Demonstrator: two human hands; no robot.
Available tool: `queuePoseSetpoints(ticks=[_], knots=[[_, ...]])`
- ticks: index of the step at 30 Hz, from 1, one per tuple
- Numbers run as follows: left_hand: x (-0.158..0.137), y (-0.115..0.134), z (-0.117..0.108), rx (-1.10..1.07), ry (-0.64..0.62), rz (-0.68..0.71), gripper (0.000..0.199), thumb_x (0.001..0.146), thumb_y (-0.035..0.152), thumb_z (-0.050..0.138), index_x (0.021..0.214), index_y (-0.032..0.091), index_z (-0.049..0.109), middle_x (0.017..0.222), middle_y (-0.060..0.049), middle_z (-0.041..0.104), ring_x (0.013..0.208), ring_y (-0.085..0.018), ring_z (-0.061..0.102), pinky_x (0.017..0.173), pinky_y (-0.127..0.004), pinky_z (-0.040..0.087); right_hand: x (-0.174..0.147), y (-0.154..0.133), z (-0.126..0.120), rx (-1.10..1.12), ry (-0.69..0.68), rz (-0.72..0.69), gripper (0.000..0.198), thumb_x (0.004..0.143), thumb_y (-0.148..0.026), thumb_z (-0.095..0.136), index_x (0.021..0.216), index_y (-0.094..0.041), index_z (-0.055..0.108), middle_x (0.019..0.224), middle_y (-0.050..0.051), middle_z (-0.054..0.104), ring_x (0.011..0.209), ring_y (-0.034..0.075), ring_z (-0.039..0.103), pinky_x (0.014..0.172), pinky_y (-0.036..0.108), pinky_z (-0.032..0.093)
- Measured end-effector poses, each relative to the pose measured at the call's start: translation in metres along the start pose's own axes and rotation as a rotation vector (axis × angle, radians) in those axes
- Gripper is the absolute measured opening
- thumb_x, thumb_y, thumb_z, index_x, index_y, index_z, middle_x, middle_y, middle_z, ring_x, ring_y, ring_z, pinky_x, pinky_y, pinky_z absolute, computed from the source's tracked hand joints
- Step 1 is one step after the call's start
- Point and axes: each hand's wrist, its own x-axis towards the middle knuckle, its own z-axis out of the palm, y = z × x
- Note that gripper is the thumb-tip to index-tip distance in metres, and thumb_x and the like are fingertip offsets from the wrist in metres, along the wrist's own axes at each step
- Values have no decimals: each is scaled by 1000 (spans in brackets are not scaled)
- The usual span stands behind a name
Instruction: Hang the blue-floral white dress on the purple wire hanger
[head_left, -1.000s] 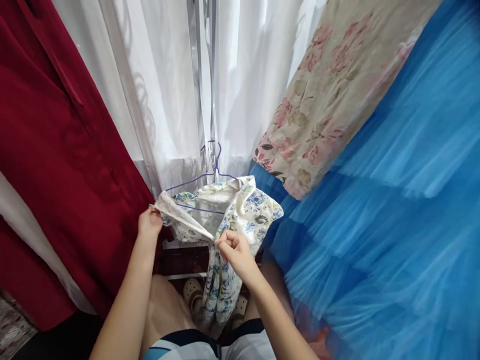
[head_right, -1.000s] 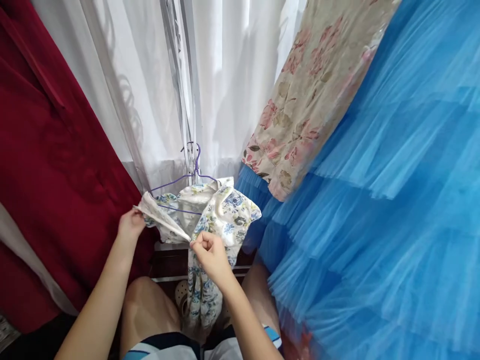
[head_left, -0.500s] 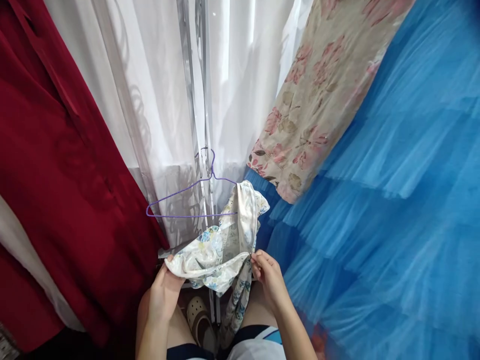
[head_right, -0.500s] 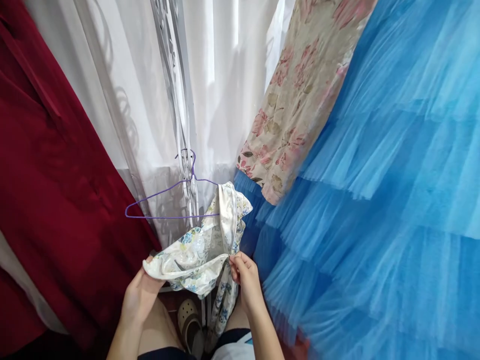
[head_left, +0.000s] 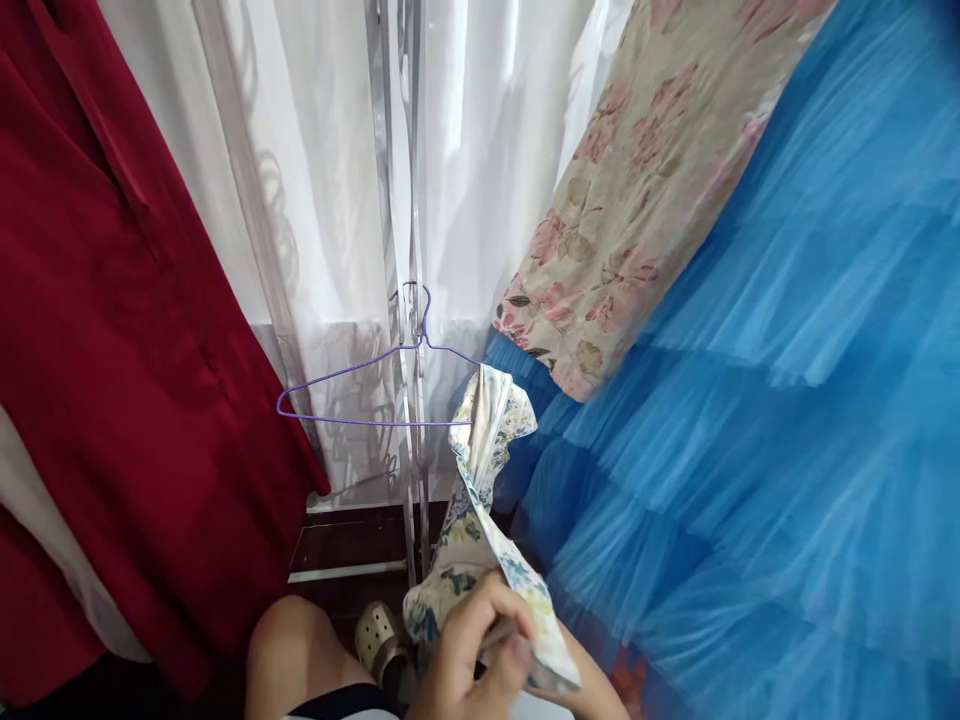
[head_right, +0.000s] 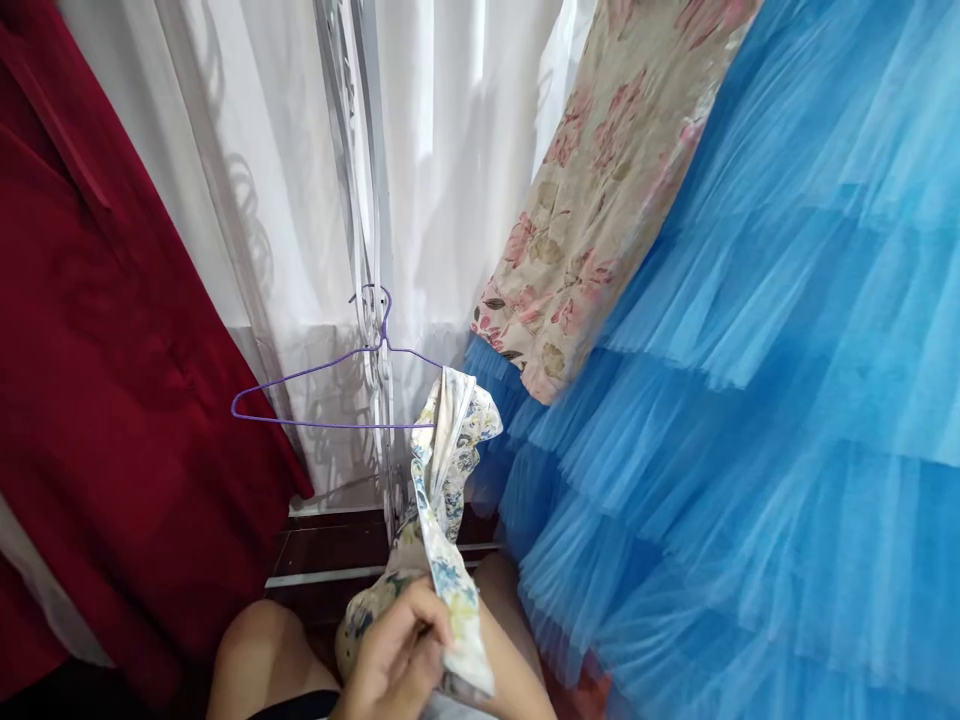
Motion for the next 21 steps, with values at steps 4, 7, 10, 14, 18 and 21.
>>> queuePoseSetpoints(ticks=[4,7,10,14,18,21], knots=[[14,0,-10,215,307,100,38,87,40,63,123,29,61,122,-10,61,117,-31,54,102,-41,39,14,-18,10,14,39,-3,23,78,-34,71,100,-27,76,101,10,73,103,32,63,101,45,44],[23,-2,-35,210,473,79,55,88,38,63,139,31,45,143,-8,49,135,-29,42,114,-41,30,45,-38,22,226,177,9,43,86,-34,64,128,-28,62,109,7,70,105,26,62,99,40,45],[22,-9,-53,200,418,-19,52,93,37,58,142,29,41,149,-9,43,140,-27,37,117,-40,28,71,-42,22,331,160,53,44,87,-37,63,129,-25,61,89,4,70,86,23,64,82,34,50],[13,-22,-58,164,383,-44,50,96,37,53,143,27,39,151,-11,41,140,-26,38,117,-42,29,76,-12,2,341,294,148,36,81,-44,69,108,-19,70,79,4,70,73,21,61,67,29,47],[6,-39,-59,180,384,-88,50,95,38,55,143,31,44,153,-8,40,141,-26,37,118,-42,27,54,17,-20,278,424,268,37,75,-53,72,83,-17,71,66,3,64,61,20,55,57,28,42],[6,-46,-59,189,370,-95,53,91,34,59,142,32,48,153,-7,41,142,-26,37,118,-44,26,37,8,-22,313,258,326,37,75,-55,73,78,-18,68,63,2,60,57,18,51,55,27,40]])
